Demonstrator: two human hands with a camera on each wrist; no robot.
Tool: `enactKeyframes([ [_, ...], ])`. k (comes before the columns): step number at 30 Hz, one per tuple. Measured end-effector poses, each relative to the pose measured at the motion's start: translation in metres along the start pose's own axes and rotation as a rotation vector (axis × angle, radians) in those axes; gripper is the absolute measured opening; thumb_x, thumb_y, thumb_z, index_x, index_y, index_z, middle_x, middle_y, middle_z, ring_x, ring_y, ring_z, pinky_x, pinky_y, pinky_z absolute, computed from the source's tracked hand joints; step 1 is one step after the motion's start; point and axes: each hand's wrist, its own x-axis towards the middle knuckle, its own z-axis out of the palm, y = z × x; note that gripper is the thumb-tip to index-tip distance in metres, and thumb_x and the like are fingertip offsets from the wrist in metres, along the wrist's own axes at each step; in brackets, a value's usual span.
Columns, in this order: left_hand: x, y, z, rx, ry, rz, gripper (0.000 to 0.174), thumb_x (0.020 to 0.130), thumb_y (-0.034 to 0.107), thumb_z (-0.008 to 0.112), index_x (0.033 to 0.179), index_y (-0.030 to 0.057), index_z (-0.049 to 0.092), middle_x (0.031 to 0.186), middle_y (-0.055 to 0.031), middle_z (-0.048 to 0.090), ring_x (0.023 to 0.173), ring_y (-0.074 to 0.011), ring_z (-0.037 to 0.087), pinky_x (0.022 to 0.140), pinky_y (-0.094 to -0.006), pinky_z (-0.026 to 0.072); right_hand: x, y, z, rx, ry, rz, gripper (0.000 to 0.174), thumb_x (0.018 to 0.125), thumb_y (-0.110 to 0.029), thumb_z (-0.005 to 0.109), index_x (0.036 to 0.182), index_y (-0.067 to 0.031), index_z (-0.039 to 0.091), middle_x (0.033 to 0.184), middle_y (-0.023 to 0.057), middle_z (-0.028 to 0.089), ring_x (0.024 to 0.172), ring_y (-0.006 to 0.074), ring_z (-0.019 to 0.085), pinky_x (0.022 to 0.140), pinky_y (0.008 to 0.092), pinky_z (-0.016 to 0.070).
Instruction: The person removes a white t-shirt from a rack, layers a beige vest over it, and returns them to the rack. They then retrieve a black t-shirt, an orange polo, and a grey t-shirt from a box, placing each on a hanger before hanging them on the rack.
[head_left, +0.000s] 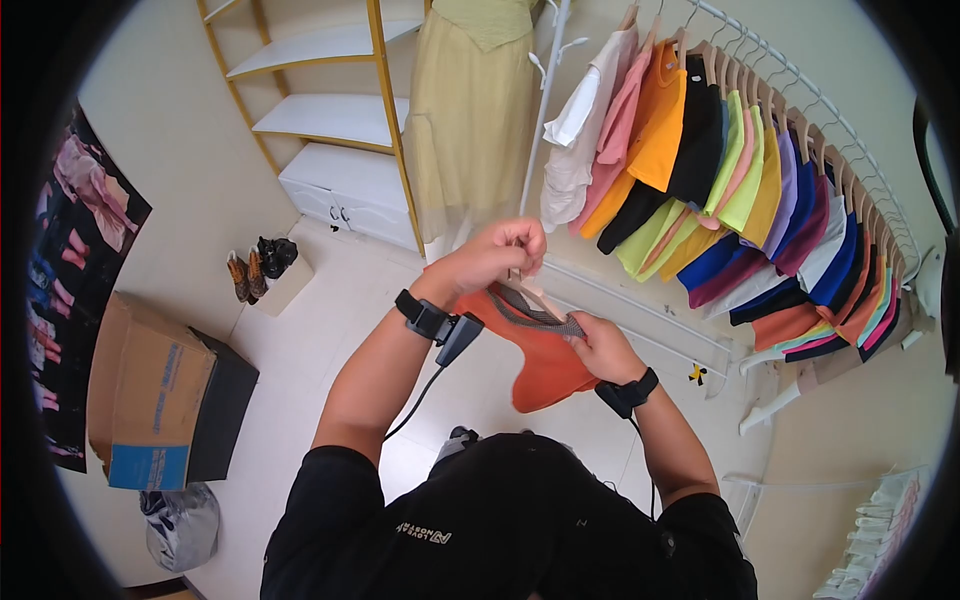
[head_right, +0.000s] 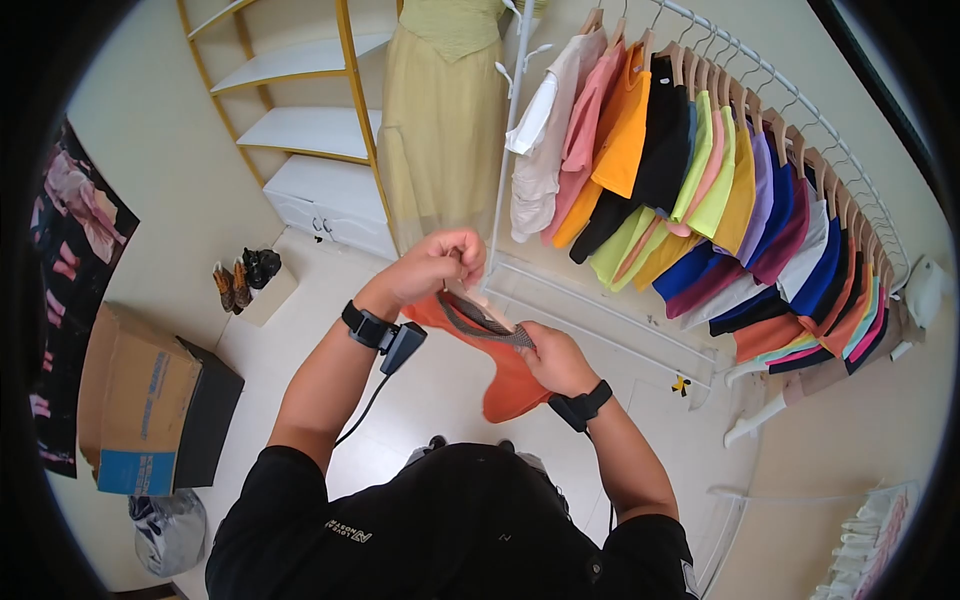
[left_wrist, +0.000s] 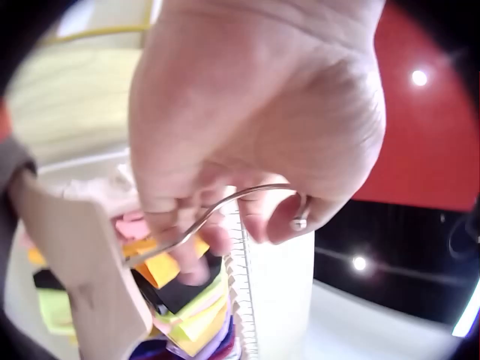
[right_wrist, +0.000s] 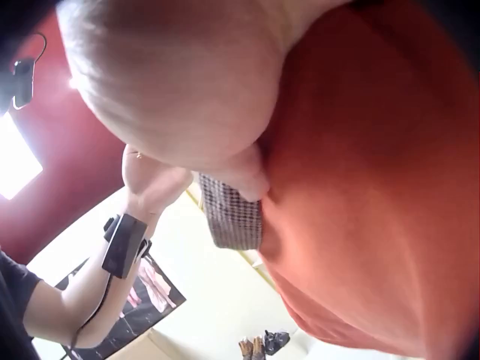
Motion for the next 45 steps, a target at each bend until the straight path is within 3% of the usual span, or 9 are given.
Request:
enactKeyframes([
  [1,-0.001,0.005,0.003,-0.003,-0.007,0.001,0.007,0.074,-0.002,0.045,0.071,0.0046,0.045,0.061,-0.0026,0.046,0.053,-0.0141,0.044,0.053,-0.0278,0.0379,-0.002,-0.001,-0.001,-0.095,0.046,0.021,0.017,0.081,-0.010,0.055,0.096,-0.0022,0.053,0.082,0.0194,0.060,0.078,0.0375,0.058,0.067,0.0434,0.0462],
  [4,-0.004,0.009,0.006,1.178,0.407,0.024,0.022,0.083,0.018,0.053,0.092,-0.0012,0.057,0.078,-0.0201,0.061,0.074,-0.0330,0.061,0.066,-0.0405,0.0475,-0.003,0.006,0.022,-0.251,0.227,0.122,0.019,0.080,-0.010,0.055,0.096,-0.0018,0.052,0.082,0.0205,0.060,0.075,0.0396,0.058,0.065,0.0460,0.0466],
  [11,0.003,-0.002,0.029,1.601,0.525,-0.185,0.037,0.083,0.041,0.057,0.075,0.0045,0.063,0.064,-0.0145,0.062,0.064,-0.0330,0.061,0.056,-0.0412,0.0485,-0.007,-0.005,0.048,-0.280,0.121,0.185,0.019,0.081,-0.013,0.054,0.097,-0.0021,0.052,0.080,0.0219,0.060,0.074,0.0408,0.058,0.065,0.0470,0.0463],
  [21,0.005,-0.010,0.015,1.526,0.492,-0.033,0.028,0.087,0.031,0.055,0.079,0.0060,0.066,0.064,-0.0149,0.062,0.062,-0.0331,0.061,0.057,-0.0403,0.0485,-0.008,-0.001,0.052,-0.156,0.175,0.169,0.033,0.083,-0.017,0.055,0.112,-0.0027,0.052,0.088,0.0195,0.061,0.076,0.0344,0.061,0.068,0.0414,0.0490],
  [29,0.010,-0.005,-0.006,0.713,0.161,0.033,0.017,0.087,0.014,0.056,0.094,0.0006,0.064,0.071,-0.0097,0.063,0.065,-0.0164,0.059,0.063,-0.0288,0.0462,-0.001,0.001,0.052,0.410,-0.086,0.095,0.062,0.081,-0.022,0.064,0.131,0.0007,0.035,0.104,0.0118,0.058,0.084,0.0198,0.060,0.074,0.0306,0.0483],
  [33,0.006,0.015,0.001,0.653,0.028,-0.022,0.015,0.088,0.011,0.056,0.091,-0.0010,0.064,0.076,-0.0047,0.063,0.070,-0.0095,0.055,0.065,-0.0253,0.0451,0.024,0.022,0.018,-0.156,0.339,-0.096,0.064,0.071,-0.011,0.065,0.128,-0.0020,0.038,0.119,0.0178,0.050,0.106,0.0319,0.052,0.090,0.0367,0.0419],
  [39,-0.004,0.061,0.012,0.487,-0.118,0.047,0.009,0.083,0.004,0.061,0.091,0.0007,0.064,0.081,-0.0010,0.062,0.070,-0.0065,0.053,0.063,-0.0222,0.0439,0.060,-0.011,-0.037,-0.645,0.293,-0.283,0.073,0.062,-0.010,0.068,0.129,-0.0073,0.039,0.136,0.0153,0.035,0.125,0.0374,0.034,0.104,0.0507,0.0254],
  [43,-0.011,0.089,0.007,0.640,-0.132,-0.181,0.011,0.080,-0.002,0.063,0.090,0.0018,0.064,0.078,0.0033,0.059,0.068,-0.0030,0.050,0.062,-0.0185,0.0421,0.073,-0.003,-0.050,-0.666,0.102,-0.205,0.049,0.066,-0.014,0.065,0.113,-0.0068,0.054,0.113,0.0112,0.055,0.112,0.0300,0.048,0.103,0.0533,0.0233],
  [45,-0.013,0.084,-0.003,0.703,-0.126,-0.047,0.012,0.080,-0.002,0.063,0.092,0.0020,0.064,0.080,0.0027,0.059,0.069,-0.0028,0.050,0.063,-0.0188,0.0428,0.071,-0.009,-0.054,-0.641,0.062,-0.231,0.029,0.069,-0.017,0.063,0.095,-0.0052,0.061,0.089,0.0127,0.061,0.094,0.0307,0.057,0.094,0.0490,0.0362],
])
